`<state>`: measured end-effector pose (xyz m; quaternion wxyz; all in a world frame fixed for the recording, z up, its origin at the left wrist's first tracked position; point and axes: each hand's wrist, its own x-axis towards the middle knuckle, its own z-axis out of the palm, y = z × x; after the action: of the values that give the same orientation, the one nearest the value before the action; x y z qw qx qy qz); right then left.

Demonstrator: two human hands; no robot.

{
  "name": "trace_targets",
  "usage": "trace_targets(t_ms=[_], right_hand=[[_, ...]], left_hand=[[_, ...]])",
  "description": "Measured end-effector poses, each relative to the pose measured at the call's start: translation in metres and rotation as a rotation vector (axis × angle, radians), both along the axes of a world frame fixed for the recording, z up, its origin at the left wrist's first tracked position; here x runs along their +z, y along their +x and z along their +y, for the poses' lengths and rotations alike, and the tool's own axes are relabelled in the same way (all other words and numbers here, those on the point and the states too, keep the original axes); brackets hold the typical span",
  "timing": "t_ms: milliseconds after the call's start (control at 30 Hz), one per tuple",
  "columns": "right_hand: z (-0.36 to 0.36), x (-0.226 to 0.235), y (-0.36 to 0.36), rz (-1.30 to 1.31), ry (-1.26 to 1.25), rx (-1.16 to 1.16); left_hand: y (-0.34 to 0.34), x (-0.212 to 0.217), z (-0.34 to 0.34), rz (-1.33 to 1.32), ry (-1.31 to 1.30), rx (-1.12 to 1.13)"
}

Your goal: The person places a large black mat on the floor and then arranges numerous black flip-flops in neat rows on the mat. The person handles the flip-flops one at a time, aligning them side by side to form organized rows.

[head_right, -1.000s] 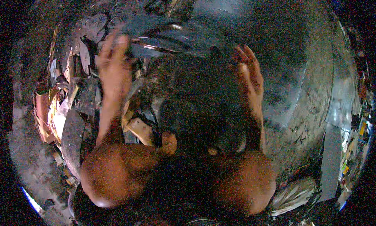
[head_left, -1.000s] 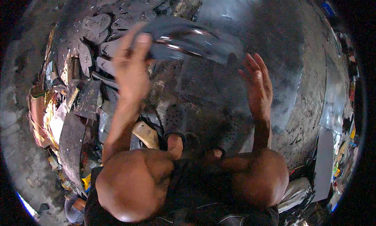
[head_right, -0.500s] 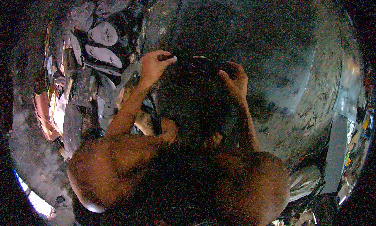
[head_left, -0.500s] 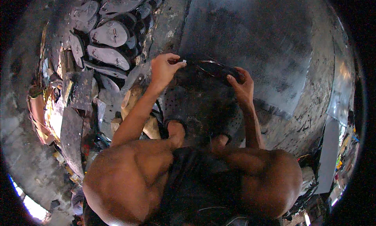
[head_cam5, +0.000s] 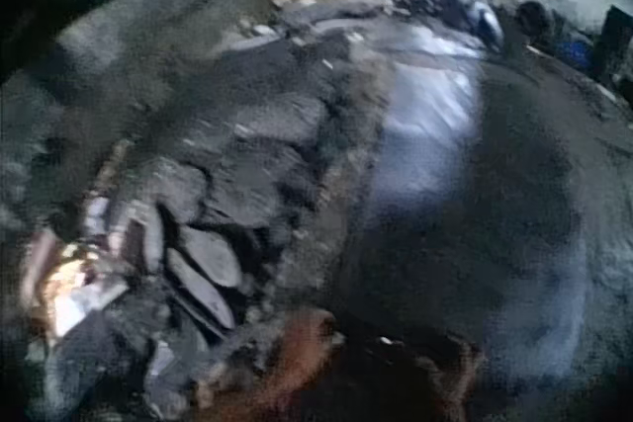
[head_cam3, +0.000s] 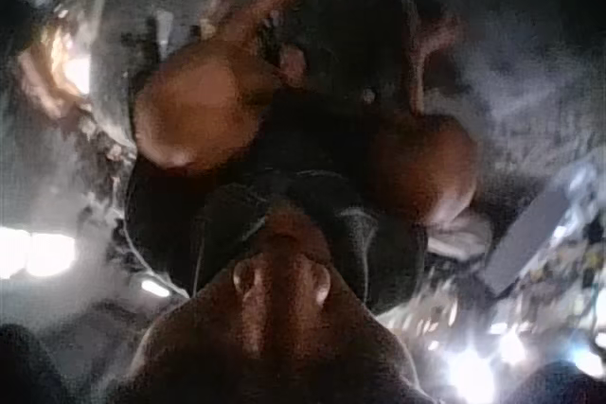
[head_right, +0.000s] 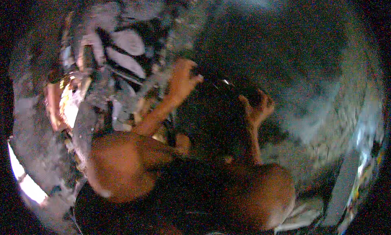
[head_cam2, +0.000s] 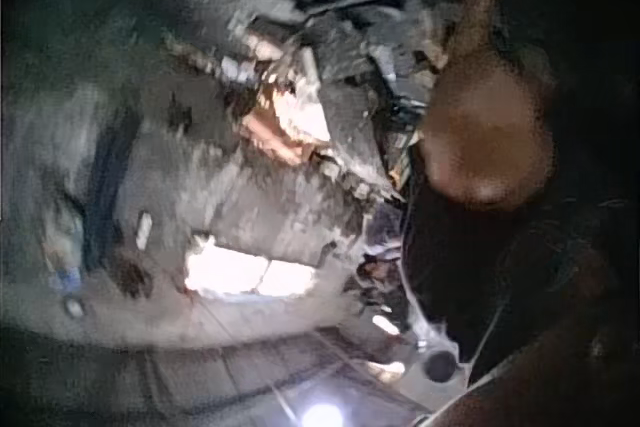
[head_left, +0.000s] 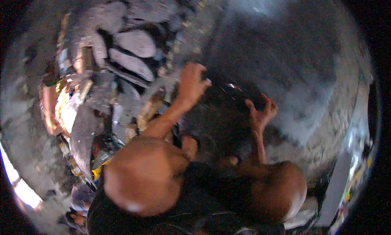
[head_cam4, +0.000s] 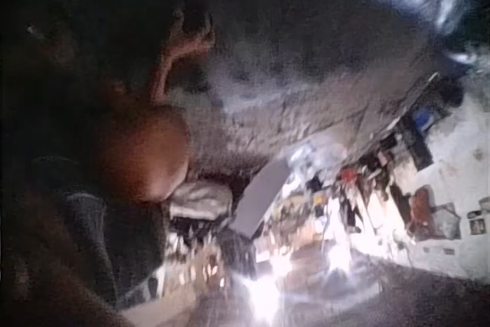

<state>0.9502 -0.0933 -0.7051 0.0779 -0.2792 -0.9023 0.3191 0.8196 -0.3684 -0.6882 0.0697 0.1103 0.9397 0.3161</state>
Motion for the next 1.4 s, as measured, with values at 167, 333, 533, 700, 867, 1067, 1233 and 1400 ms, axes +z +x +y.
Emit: trace_targets(t_ms=[167, 333, 533, 700, 867, 1067, 1233, 1400], right_hand=[[0.065, -0.022, 0.002, 0.001, -0.049, -0.105], [0.094, -0.006, -0.04, 0.336, -0.26, -0.095], [0.119, -0.02, -0.062, 0.103, -0.074, 0.042], [0.156, -0.022, -0.039, -0.088, 0.113, -0.024], [0.124, 0.069, -0.042, 0.274, -0.241, -0.07], [0.026, 0.232, -0.121, 0.402, -0.316, 0.451], [0.067, 0.185, -0.118, 0.344, -0.699, 0.214], [0.071, 0.071, -0.093, 0.258, -1.147, -0.161]], left_hand=[[-0.038, 0.091, -0.012, 0.541, -0.031, 0.215], [-0.071, 0.106, -0.053, 0.631, -0.17, 0.363], [-0.178, 0.146, 0.001, 0.758, -0.069, 0.08], [-0.254, 0.131, 0.009, 0.757, -0.24, 0.213], [-0.195, 0.234, -0.029, 1.141, -0.056, 0.004], [-0.089, 0.234, 0.093, 0.288, 0.287, -0.723], [-0.104, 0.173, 0.048, -0.332, 0.733, -0.299], [-0.094, 0.096, 0.049, -0.911, 0.848, -0.042]])
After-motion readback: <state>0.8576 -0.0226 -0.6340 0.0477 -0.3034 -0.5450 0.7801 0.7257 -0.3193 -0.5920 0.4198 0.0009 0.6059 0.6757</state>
